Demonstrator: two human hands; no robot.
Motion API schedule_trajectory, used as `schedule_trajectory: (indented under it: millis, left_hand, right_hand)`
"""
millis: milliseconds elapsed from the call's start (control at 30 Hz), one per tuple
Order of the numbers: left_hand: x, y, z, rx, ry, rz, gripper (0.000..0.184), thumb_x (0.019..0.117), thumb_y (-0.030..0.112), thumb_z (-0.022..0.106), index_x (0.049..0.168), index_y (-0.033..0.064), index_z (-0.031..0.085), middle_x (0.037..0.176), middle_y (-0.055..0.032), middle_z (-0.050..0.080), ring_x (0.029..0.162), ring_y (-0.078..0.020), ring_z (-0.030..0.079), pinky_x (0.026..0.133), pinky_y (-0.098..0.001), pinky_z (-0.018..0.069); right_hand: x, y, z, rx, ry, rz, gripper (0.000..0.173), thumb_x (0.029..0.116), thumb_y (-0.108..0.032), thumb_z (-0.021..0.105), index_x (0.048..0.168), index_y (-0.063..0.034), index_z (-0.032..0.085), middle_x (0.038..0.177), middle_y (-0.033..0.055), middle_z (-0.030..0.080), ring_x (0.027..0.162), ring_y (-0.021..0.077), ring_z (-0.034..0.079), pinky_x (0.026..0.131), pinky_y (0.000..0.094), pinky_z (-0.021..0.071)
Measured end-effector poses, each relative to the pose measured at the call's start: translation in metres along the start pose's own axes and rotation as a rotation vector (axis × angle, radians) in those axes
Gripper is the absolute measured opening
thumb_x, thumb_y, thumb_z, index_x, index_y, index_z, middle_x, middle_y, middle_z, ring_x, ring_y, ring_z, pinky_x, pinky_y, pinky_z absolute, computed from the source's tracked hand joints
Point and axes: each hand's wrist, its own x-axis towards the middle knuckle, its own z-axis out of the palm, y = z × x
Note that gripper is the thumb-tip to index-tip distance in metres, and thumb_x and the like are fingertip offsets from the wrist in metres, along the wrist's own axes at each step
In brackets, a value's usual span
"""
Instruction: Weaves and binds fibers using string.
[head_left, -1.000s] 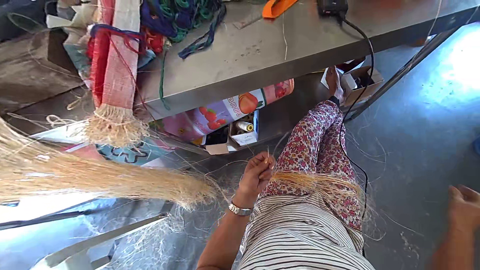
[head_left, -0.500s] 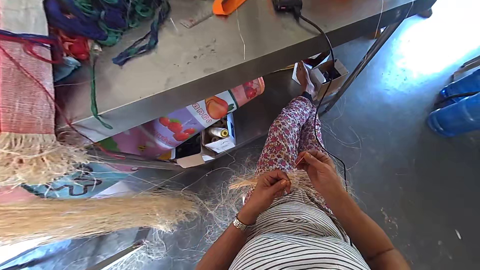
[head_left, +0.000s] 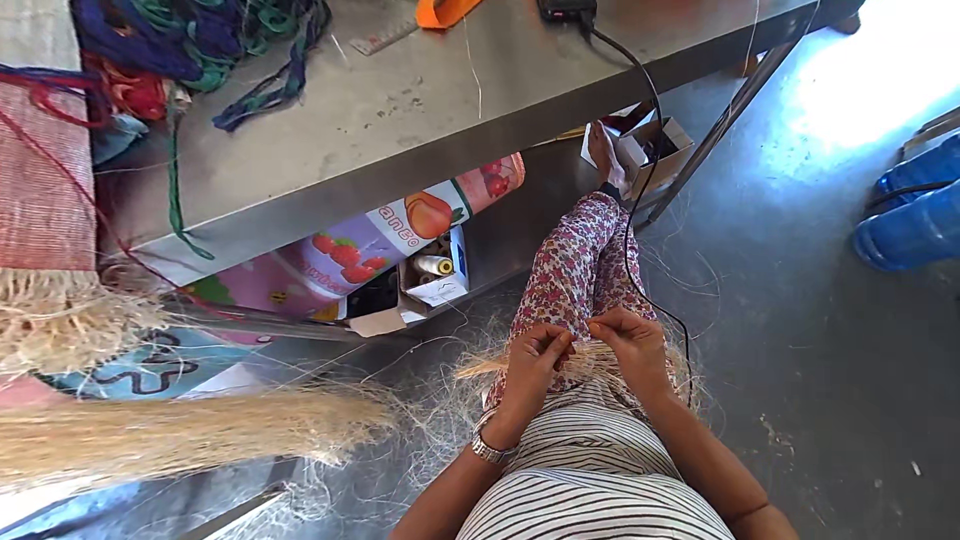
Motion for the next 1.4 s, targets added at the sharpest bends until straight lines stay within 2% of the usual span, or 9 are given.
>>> schedule_trajectory:
  millis: [700, 800, 867, 967, 1067, 1100, 1167, 1233, 1400]
  left_hand:
    - [-0.002, -0.011, 0.005, 0.279, -0.035, 0.141, 0.011, 0.0958, 0.003, 0.060, 0.091, 0.0038, 0.071, 0.077, 0.0090, 0.066, 0.068, 0.0046, 0.060, 0.065, -0.0133, 0.0499]
    - [-0.001, -0.012, 0.005, 0.311, -0.036, 0.157, 0.009, 0.0957, 0.007, 0.063, 0.092, 0.0040, 0.071, 0.084, 0.0067, 0.067, 0.073, 0.0043, 0.060, 0.068, -0.0135, 0.0506]
    - [0.000, -0.012, 0.005, 0.301, -0.043, 0.185, 0.015, 0.0989, 0.008, 0.057, 0.097, 0.0026, 0.071, 0.094, 0.0037, 0.069, 0.082, 0.0023, 0.063, 0.076, -0.0163, 0.0526]
    - [0.004, -0.008, 0.007, 0.141, -0.136, 0.107, 0.035, 0.1057, 0.006, 0.035, 0.108, -0.0019, 0.069, 0.100, -0.0007, 0.074, 0.095, -0.0061, 0.070, 0.092, -0.0272, 0.0571]
    - [0.007, 0.006, 0.014, -0.093, -0.226, -0.173, 0.044, 0.1105, 0.012, 0.023, 0.107, 0.0000, 0.065, 0.086, -0.0019, 0.074, 0.077, -0.0103, 0.073, 0.073, -0.0260, 0.0612]
    - [0.008, 0.009, 0.015, -0.128, -0.231, -0.239, 0.045, 0.1113, 0.014, 0.023, 0.105, 0.0016, 0.065, 0.081, -0.0012, 0.073, 0.068, -0.0082, 0.070, 0.063, -0.0220, 0.0588]
    - [0.011, 0.008, 0.017, -0.156, -0.229, -0.292, 0.040, 0.1114, 0.014, 0.029, 0.099, 0.0030, 0.065, 0.072, 0.0008, 0.067, 0.053, -0.0014, 0.056, 0.048, -0.0146, 0.0455]
    - [0.013, 0.005, 0.016, -0.140, -0.220, -0.280, 0.030, 0.1088, 0.009, 0.041, 0.094, 0.0029, 0.066, 0.067, 0.0029, 0.062, 0.048, 0.0021, 0.045, 0.044, -0.0123, 0.0355]
    - [0.012, 0.002, 0.017, -0.064, -0.182, -0.202, 0.020, 0.1031, 0.001, 0.052, 0.092, 0.0042, 0.068, 0.065, 0.0068, 0.058, 0.049, 0.0029, 0.043, 0.045, -0.0123, 0.0339]
  right_hand:
    - [-0.005, 0.011, 0.001, 0.263, 0.097, 0.163, 0.014, 0.0912, 0.007, 0.064, 0.087, -0.0012, 0.075, 0.079, 0.0011, 0.074, 0.074, 0.0060, 0.069, 0.077, 0.0237, 0.0587]
    - [-0.004, 0.012, 0.000, 0.260, 0.082, 0.151, 0.014, 0.0924, 0.005, 0.063, 0.087, -0.0026, 0.073, 0.078, -0.0007, 0.073, 0.075, 0.0046, 0.068, 0.077, 0.0228, 0.0578]
    - [-0.004, 0.012, 0.000, 0.231, 0.080, 0.133, 0.012, 0.0926, 0.004, 0.064, 0.086, -0.0034, 0.072, 0.079, -0.0022, 0.071, 0.076, 0.0024, 0.066, 0.077, 0.0209, 0.0560]
    - [-0.004, 0.013, -0.001, 0.192, 0.061, 0.102, 0.011, 0.0915, 0.003, 0.064, 0.086, -0.0018, 0.072, 0.091, 0.0004, 0.070, 0.085, 0.0043, 0.067, 0.081, 0.0215, 0.0576]
    - [-0.003, 0.015, 0.000, 0.178, 0.056, 0.088, 0.011, 0.0917, 0.004, 0.063, 0.086, -0.0008, 0.072, 0.099, 0.0035, 0.070, 0.091, 0.0063, 0.067, 0.084, 0.0226, 0.0576]
    - [-0.003, 0.015, 0.000, 0.183, 0.058, 0.087, 0.012, 0.0920, 0.004, 0.062, 0.086, -0.0004, 0.072, 0.099, 0.0039, 0.070, 0.091, 0.0069, 0.067, 0.085, 0.0232, 0.0576]
    - [-0.004, 0.016, -0.001, 0.192, 0.063, 0.084, 0.013, 0.0925, 0.005, 0.061, 0.087, -0.0002, 0.071, 0.097, 0.0042, 0.071, 0.088, 0.0072, 0.068, 0.084, 0.0235, 0.0583]
    - [-0.004, 0.019, -0.002, 0.206, 0.066, 0.074, 0.013, 0.0933, 0.004, 0.061, 0.088, -0.0005, 0.072, 0.094, 0.0036, 0.071, 0.086, 0.0073, 0.068, 0.083, 0.0236, 0.0582]
    - [-0.005, 0.021, -0.006, 0.244, 0.035, 0.088, 0.014, 0.0944, 0.004, 0.060, 0.093, -0.0004, 0.073, 0.092, 0.0028, 0.073, 0.085, 0.0076, 0.069, 0.083, 0.0253, 0.0584]
